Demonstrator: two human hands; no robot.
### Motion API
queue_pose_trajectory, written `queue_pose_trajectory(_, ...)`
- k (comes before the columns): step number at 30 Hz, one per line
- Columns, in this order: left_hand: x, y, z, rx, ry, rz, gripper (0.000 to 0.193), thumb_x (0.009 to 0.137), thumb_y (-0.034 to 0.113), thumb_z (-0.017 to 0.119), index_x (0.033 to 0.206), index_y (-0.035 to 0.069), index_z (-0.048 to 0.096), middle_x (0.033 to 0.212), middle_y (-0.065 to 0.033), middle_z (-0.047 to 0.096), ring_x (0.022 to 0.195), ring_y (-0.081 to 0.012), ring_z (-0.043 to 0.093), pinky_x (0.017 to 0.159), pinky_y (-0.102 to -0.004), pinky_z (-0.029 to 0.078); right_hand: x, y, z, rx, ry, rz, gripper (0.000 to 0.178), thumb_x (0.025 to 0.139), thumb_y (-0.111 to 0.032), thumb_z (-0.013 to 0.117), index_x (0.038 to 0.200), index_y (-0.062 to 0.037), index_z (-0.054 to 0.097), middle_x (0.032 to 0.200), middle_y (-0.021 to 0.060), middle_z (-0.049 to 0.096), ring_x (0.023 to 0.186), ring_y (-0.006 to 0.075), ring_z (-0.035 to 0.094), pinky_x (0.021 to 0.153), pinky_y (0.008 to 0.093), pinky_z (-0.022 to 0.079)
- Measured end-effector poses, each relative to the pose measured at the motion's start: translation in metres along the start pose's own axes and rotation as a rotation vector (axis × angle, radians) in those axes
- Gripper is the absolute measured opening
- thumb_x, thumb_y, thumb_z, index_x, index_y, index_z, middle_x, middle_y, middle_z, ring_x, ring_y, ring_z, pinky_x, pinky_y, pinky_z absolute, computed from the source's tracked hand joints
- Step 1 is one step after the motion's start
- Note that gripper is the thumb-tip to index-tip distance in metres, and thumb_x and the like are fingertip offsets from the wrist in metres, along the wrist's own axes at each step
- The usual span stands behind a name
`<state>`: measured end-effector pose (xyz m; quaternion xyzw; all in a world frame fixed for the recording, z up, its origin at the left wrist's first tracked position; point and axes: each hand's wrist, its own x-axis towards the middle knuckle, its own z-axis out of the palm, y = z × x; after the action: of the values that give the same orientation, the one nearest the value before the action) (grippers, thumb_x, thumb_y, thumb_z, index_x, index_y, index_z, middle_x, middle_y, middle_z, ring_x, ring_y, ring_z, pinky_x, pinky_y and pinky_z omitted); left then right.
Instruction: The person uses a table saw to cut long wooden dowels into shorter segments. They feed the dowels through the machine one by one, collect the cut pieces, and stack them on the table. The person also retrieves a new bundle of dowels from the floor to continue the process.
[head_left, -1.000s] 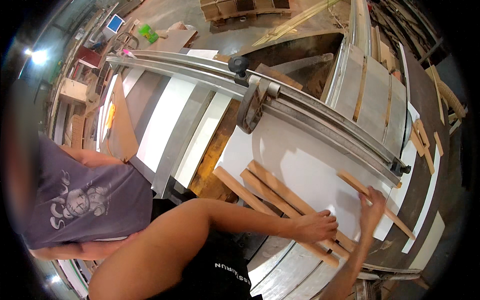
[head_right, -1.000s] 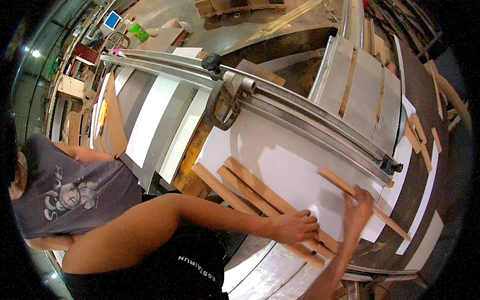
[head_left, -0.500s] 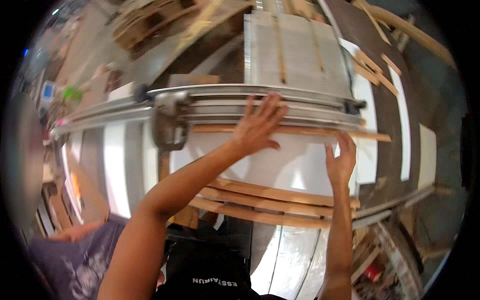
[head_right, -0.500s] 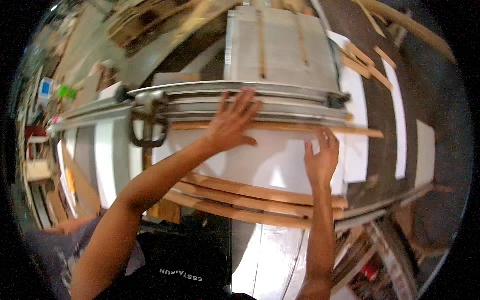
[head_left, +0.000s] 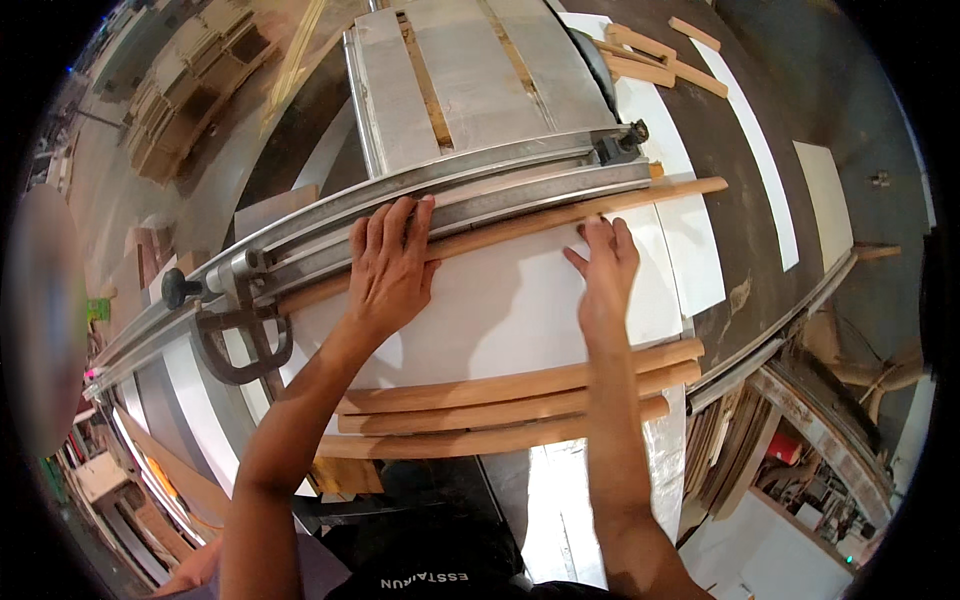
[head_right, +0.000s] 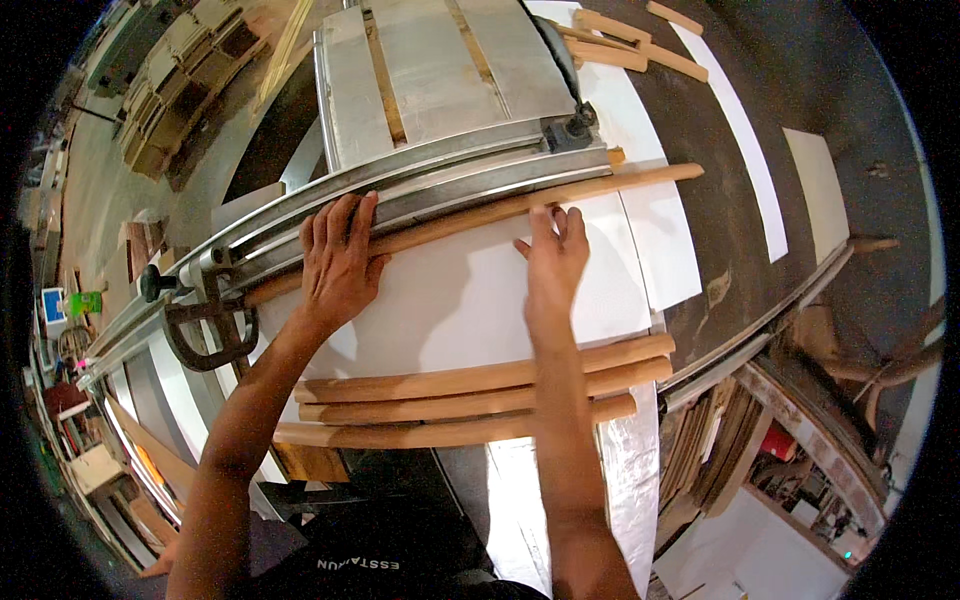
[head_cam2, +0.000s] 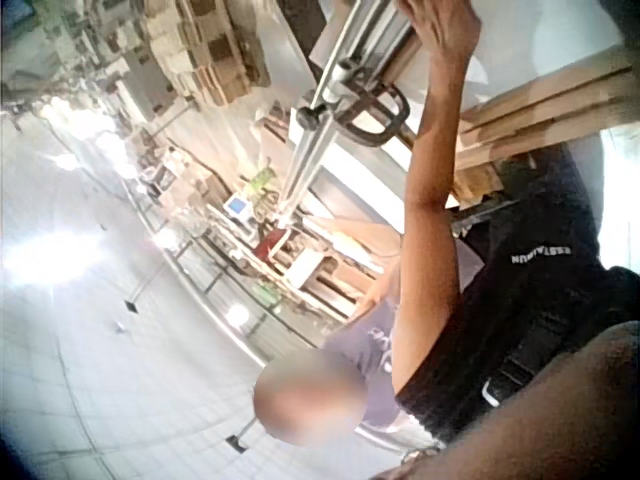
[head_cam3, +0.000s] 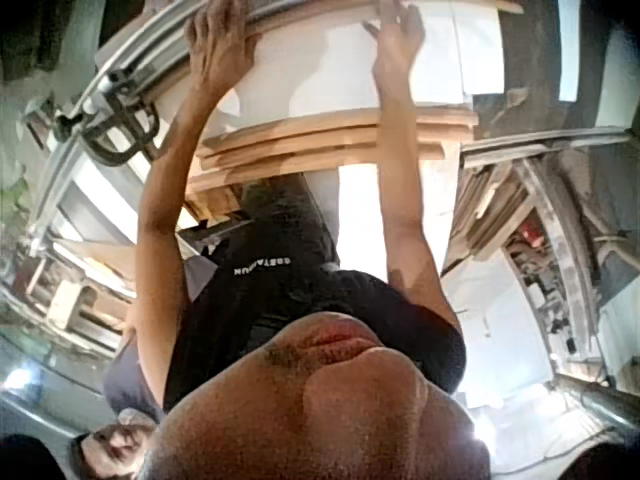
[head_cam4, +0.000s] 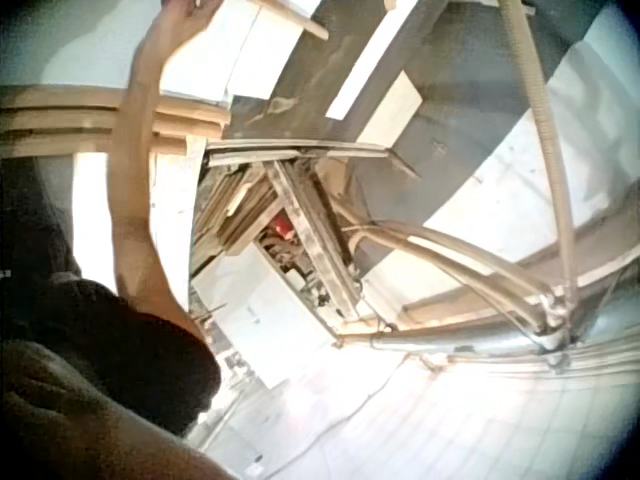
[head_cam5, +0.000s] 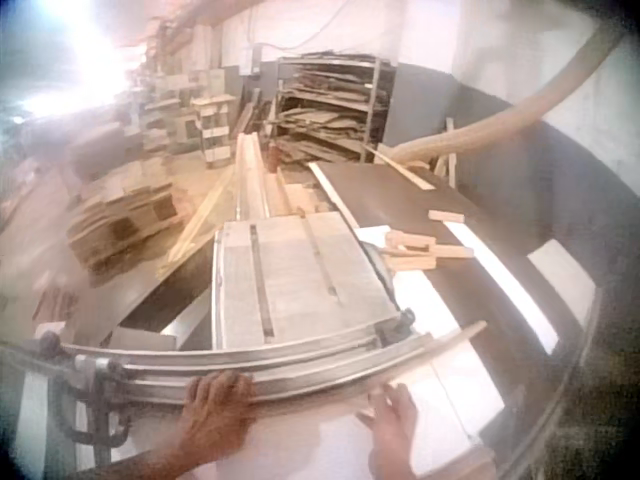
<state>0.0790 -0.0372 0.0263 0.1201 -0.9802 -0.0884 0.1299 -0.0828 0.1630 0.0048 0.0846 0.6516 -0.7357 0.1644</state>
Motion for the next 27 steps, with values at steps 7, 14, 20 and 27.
queue_pose_trajectory(7, 0.016, 0.008, -0.003, -0.038, -0.047, -0.038, 0.079, 0.073, 0.018, 0.079, 0.141, 0.006, 0.042, 0.129, -0.0153, 0.047, 0.120, -0.0331, 0.045, 0.101, -0.0511, 0.030, 0.015, 0.015, 0.043, -0.079, 0.275, -0.080, 0.010, 0.092, -0.010, 0.062, 0.084, -0.0048, 0.060, 0.083, 0.0032, 0.060, 0.072, 0.0131, 0.054, 0.056, 0.0308, 0.046)
queue_pose_trajectory(14, 0.020, 0.016, 0.008, 0.025, 0.042, -0.121, 0.085, 0.066, 0.048, 0.086, 0.129, 0.004, 0.051, 0.116, -0.0101, 0.054, 0.110, -0.0282, 0.051, 0.093, -0.0499, 0.033, 0.011, 0.012, 0.039, -0.111, 0.276, -0.077, 0.008, 0.085, 0.002, 0.055, 0.077, 0.0040, 0.057, 0.069, 0.0087, 0.060, 0.056, 0.0174, 0.053, 0.052, 0.0354, 0.044)
queue_pose_trajectory(20, 0.020, 0.021, 0.006, 0.041, 0.041, -0.109, 0.077, 0.072, 0.045, 0.083, 0.127, 0.001, 0.052, 0.116, -0.0101, 0.053, 0.110, -0.0274, 0.050, 0.094, -0.0500, 0.034, 0.019, 0.021, 0.037, -0.319, 0.344, -0.262, 0.012, 0.085, -0.004, 0.060, 0.077, 0.0038, 0.065, 0.070, 0.0079, 0.063, 0.053, 0.0153, 0.054, 0.049, 0.0308, 0.045)
queue_pose_trajectory(27, 0.019, 0.029, 0.004, 0.024, 0.080, -0.128, 0.075, 0.068, 0.038, 0.088, 0.123, 0.004, 0.052, 0.115, -0.0122, 0.053, 0.113, -0.0316, 0.050, 0.094, -0.0511, 0.033, 0.020, 0.018, 0.027, -0.437, 0.380, -0.225, 0.018, 0.085, -0.011, 0.066, 0.079, 0.0063, 0.067, 0.067, 0.0124, 0.065, 0.053, 0.0182, 0.058, 0.052, 0.0352, 0.047)
